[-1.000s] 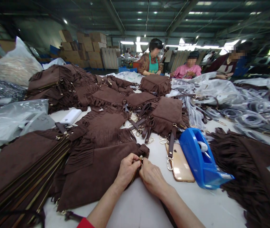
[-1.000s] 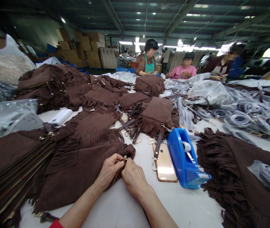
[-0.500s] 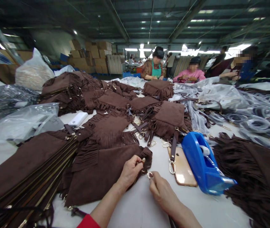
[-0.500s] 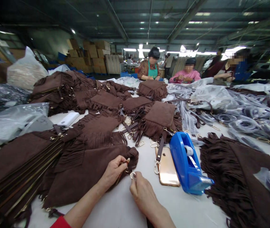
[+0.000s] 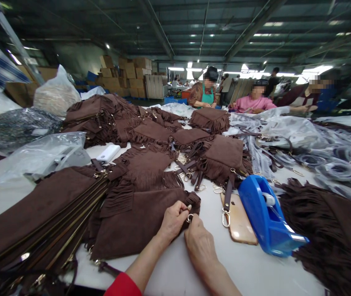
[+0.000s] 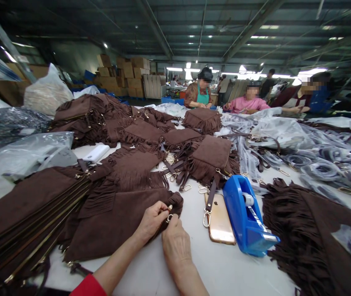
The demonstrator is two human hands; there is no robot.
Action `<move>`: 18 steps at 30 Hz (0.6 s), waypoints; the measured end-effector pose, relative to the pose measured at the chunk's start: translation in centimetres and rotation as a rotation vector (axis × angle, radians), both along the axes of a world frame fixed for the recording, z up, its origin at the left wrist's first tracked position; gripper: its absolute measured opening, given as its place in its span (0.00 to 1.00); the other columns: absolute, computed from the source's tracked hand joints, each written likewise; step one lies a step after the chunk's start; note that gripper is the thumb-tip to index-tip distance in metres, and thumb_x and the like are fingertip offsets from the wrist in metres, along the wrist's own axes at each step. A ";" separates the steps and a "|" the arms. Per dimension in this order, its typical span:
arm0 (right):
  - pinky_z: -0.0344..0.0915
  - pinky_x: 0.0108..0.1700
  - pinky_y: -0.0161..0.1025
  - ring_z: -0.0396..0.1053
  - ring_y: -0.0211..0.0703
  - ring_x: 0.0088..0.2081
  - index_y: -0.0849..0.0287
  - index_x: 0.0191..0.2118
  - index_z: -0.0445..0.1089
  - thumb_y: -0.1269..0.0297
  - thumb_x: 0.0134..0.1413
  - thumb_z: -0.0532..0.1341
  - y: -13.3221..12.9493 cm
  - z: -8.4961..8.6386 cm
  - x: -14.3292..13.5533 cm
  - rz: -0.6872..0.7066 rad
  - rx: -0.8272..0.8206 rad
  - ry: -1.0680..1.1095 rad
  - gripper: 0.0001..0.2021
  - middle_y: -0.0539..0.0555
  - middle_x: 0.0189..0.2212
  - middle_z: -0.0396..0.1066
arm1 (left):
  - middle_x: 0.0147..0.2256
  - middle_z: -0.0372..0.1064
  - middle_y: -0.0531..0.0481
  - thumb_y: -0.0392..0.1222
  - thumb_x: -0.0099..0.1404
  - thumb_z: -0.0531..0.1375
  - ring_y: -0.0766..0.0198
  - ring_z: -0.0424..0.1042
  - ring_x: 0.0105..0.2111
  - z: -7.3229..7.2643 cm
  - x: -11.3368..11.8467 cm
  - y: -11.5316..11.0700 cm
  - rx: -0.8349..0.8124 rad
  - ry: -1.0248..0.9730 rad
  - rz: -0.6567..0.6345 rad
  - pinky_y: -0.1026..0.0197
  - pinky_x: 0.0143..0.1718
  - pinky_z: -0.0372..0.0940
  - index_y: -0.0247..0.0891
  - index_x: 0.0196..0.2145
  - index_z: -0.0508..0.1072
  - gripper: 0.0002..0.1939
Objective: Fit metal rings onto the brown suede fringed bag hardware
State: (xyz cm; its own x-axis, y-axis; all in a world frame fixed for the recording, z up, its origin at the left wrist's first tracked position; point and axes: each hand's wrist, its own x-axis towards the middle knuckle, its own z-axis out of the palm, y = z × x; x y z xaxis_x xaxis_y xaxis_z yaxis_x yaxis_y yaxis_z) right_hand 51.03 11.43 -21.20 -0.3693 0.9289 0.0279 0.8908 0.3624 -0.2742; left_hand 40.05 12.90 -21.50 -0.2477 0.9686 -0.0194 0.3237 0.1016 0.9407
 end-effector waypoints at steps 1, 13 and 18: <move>0.62 0.28 0.35 0.71 0.46 0.31 0.65 0.41 0.57 0.79 0.53 0.49 -0.1 -0.3 -0.1 -0.011 0.018 -0.017 0.10 0.58 0.32 0.68 | 0.19 0.60 0.58 0.42 0.52 0.52 0.69 0.59 0.22 0.0 0.0 0.0 0.000 0.001 0.005 0.67 0.26 0.53 0.38 0.23 0.63 0.05; 0.65 0.31 0.45 0.70 0.55 0.33 0.75 0.45 0.61 0.83 0.51 0.40 -1.8 -1.2 -1.1 -0.072 0.003 0.018 0.19 0.69 0.34 0.68 | 0.18 0.61 0.57 0.38 0.53 0.51 0.69 0.60 0.21 -0.1 0.1 0.7 -0.035 0.070 0.022 0.66 0.26 0.55 0.38 0.22 0.62 0.04; 0.65 0.31 0.39 0.70 0.46 0.30 0.65 0.37 0.65 0.74 0.52 0.46 -0.6 -0.2 2.1 0.025 -0.179 0.295 0.12 0.58 0.28 0.71 | 0.25 0.67 0.53 0.39 0.56 0.50 0.66 0.66 0.27 1.3 -0.6 -0.6 -0.020 0.144 -0.117 0.65 0.31 0.60 0.37 0.27 0.66 0.06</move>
State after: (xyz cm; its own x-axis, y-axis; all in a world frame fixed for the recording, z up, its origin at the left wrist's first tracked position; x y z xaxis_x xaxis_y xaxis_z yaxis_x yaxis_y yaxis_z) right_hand 53.16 10.84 -21.44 -0.3925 0.9194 -0.0256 0.7548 0.3061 -0.5801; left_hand 39.40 12.26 -20.16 -0.1346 0.9908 -0.0111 0.4652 0.0731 0.8822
